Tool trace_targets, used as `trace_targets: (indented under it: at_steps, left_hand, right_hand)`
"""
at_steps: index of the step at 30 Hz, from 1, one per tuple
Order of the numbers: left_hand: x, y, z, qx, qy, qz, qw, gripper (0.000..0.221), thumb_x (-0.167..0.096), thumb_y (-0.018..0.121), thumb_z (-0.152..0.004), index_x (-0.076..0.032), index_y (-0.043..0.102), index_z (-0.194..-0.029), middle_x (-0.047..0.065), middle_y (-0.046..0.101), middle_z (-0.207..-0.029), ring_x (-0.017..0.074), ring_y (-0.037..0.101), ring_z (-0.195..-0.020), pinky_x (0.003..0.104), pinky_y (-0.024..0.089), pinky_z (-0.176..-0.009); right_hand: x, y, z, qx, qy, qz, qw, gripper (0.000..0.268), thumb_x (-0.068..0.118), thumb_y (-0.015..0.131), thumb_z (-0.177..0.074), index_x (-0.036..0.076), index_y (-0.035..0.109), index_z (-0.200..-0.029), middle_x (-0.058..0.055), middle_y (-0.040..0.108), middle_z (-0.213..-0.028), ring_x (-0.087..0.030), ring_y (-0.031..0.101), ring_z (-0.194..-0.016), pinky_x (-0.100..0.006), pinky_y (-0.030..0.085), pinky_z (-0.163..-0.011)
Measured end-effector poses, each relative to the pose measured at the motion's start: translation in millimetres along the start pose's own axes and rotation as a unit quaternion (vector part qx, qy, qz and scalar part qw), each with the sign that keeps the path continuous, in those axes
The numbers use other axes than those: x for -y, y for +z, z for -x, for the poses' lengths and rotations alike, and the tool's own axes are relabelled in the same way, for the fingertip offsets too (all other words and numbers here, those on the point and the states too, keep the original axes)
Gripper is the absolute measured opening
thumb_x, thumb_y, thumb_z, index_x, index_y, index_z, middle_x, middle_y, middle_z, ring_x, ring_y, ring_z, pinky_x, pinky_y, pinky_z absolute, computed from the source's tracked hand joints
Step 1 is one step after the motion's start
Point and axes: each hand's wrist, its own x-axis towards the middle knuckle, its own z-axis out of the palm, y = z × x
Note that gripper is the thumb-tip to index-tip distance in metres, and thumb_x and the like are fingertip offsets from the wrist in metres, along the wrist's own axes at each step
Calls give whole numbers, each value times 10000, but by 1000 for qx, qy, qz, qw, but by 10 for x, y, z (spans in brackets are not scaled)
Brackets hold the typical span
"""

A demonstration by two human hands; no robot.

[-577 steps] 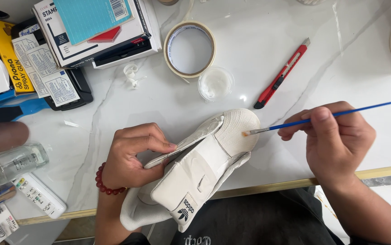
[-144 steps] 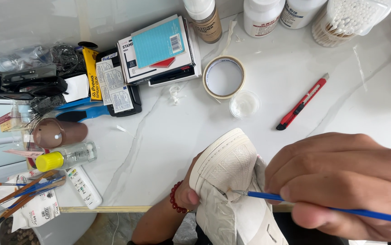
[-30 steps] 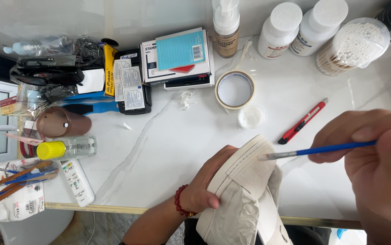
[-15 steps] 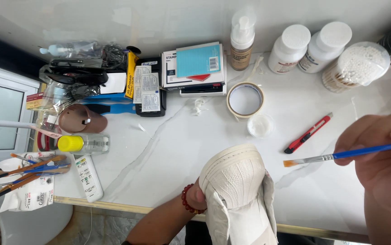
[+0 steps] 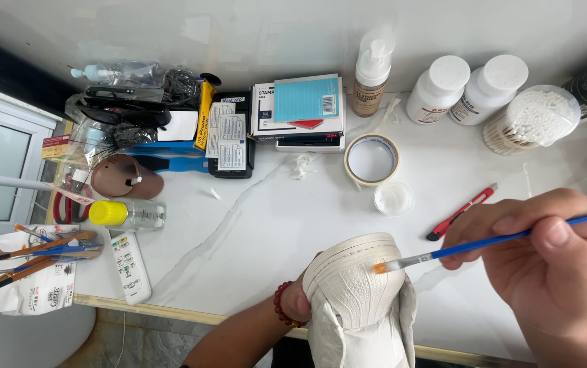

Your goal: The recorder uses a small paintbrush to apply white paint to the surface and seams of a sneaker.

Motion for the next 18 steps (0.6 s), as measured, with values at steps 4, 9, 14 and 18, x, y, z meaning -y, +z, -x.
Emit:
trace_targets:
  at_steps: [4, 9, 14, 18]
  left_hand:
    - [25, -7, 4, 6, -6, 4, 1000, 1263, -810, 759, -759, 76, 413, -1590, 128, 533, -1343, 202, 550, -1294, 370, 457, -1134]
    - [63, -11, -8, 11, -11, 10, 1000, 1266, -808, 761, -757, 76, 409, -1591, 131, 533, -1350, 204, 549, -1299, 373, 456, -1137]
    - [83, 2, -27, 16, -18, 16, 1000, 1268, -807, 763, -755, 76, 405, -1592, 133, 532, -1357, 206, 549, -1303, 375, 456, -1140]
    - [66, 18, -27, 18, -21, 22, 999, 1271, -805, 764, -753, 76, 401, -1592, 135, 531, -1363, 208, 548, -1307, 377, 455, -1142]
  right_hand:
    - [-29, 32, 7, -34, 0, 33, 999, 251, 123, 436, -1100, -86, 562, -1041, -312, 669, -747, -408, 678, -685, -590, 605, -767]
    - [2, 69, -7, -62, -5, -10, 998, 289, 89, 426, -1153, -121, 584, -1033, -306, 663, -743, -404, 664, -680, -609, 612, -781]
    - [-5, 21, 21, -27, -7, 60, 998, 258, 117, 429, -1129, -87, 557, -1036, -313, 667, -743, -408, 672, -702, -597, 587, -860]
    - [7, 28, 41, -74, -7, -35, 997, 280, 92, 437, -1129, -120, 574, -1008, -340, 653, -749, -430, 666, -679, -576, 551, -738]
